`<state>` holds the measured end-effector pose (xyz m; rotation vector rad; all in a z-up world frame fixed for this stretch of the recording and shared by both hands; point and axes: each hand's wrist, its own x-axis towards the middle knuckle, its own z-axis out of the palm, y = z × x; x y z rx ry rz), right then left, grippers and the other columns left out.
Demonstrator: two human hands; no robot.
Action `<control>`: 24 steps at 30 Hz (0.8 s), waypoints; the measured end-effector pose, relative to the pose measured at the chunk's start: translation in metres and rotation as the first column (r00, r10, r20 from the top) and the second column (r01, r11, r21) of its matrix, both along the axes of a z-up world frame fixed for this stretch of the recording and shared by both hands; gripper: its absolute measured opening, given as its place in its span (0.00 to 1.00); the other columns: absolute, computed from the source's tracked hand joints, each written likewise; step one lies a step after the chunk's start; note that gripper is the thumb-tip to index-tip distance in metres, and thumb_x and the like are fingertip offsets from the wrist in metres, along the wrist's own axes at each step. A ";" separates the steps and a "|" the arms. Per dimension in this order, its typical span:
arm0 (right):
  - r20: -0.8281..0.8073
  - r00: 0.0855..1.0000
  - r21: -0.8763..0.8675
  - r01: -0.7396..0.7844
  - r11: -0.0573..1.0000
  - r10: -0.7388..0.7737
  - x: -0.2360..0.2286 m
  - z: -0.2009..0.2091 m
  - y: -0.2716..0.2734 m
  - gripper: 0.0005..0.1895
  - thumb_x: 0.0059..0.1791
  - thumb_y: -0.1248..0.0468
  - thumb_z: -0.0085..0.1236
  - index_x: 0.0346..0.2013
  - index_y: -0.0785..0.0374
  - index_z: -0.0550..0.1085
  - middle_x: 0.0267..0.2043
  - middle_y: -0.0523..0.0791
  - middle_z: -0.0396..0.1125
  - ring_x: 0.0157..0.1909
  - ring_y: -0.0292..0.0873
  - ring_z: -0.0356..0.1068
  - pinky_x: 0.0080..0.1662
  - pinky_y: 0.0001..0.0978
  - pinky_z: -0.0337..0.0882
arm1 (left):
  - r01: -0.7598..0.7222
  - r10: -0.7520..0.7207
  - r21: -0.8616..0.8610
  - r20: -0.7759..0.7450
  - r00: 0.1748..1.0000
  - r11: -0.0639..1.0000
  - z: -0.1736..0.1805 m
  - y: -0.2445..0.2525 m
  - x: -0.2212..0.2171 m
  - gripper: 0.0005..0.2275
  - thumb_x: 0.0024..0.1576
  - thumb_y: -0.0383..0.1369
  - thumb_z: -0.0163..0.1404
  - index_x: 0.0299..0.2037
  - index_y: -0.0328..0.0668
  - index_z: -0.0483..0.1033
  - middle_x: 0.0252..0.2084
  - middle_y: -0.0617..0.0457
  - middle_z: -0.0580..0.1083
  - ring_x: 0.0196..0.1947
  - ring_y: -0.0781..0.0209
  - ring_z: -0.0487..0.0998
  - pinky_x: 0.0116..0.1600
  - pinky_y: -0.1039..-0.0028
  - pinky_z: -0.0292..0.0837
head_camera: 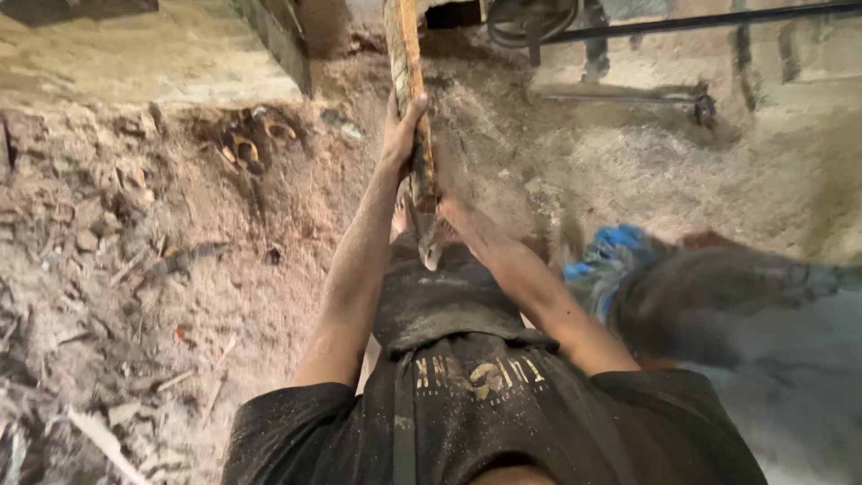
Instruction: The person processes lumber by hand-feeding wooden boards through a machine, handling one board at a time and coordinating with another person to align the wood.
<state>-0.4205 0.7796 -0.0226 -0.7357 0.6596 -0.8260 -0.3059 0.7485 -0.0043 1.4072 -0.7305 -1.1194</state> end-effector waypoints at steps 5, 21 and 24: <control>0.052 0.999 0.140 -0.016 0.990 0.009 -0.025 -0.029 0.057 0.32 0.60 0.43 0.33 0.65 0.66 0.67 0.47 0.50 0.70 0.41 0.41 0.73 0.38 0.33 0.77 | 0.010 -0.009 -0.029 0.032 0.999 1.000 -0.016 0.029 -0.009 0.49 0.52 0.61 0.57 0.77 0.44 0.48 0.71 0.33 0.63 0.65 0.42 0.68 0.62 0.50 0.71; 0.080 0.996 0.265 -0.053 0.963 0.033 -0.052 -0.082 0.106 0.36 0.55 0.34 0.30 0.67 0.54 0.62 0.50 0.42 0.70 0.42 0.34 0.74 0.39 0.26 0.79 | 0.018 -0.013 0.084 -0.058 0.998 0.996 0.022 0.129 -0.055 0.53 0.47 0.62 0.54 0.76 0.49 0.36 0.70 0.30 0.56 0.64 0.31 0.67 0.56 0.35 0.71; 0.050 0.997 0.274 -0.070 0.959 0.059 -0.060 -0.081 0.124 0.41 0.58 0.32 0.30 0.73 0.58 0.60 0.56 0.45 0.68 0.46 0.35 0.73 0.42 0.27 0.78 | 0.026 -0.022 0.088 -0.049 0.999 0.996 0.025 0.151 -0.061 0.52 0.49 0.62 0.53 0.77 0.47 0.37 0.71 0.30 0.56 0.65 0.31 0.66 0.58 0.36 0.70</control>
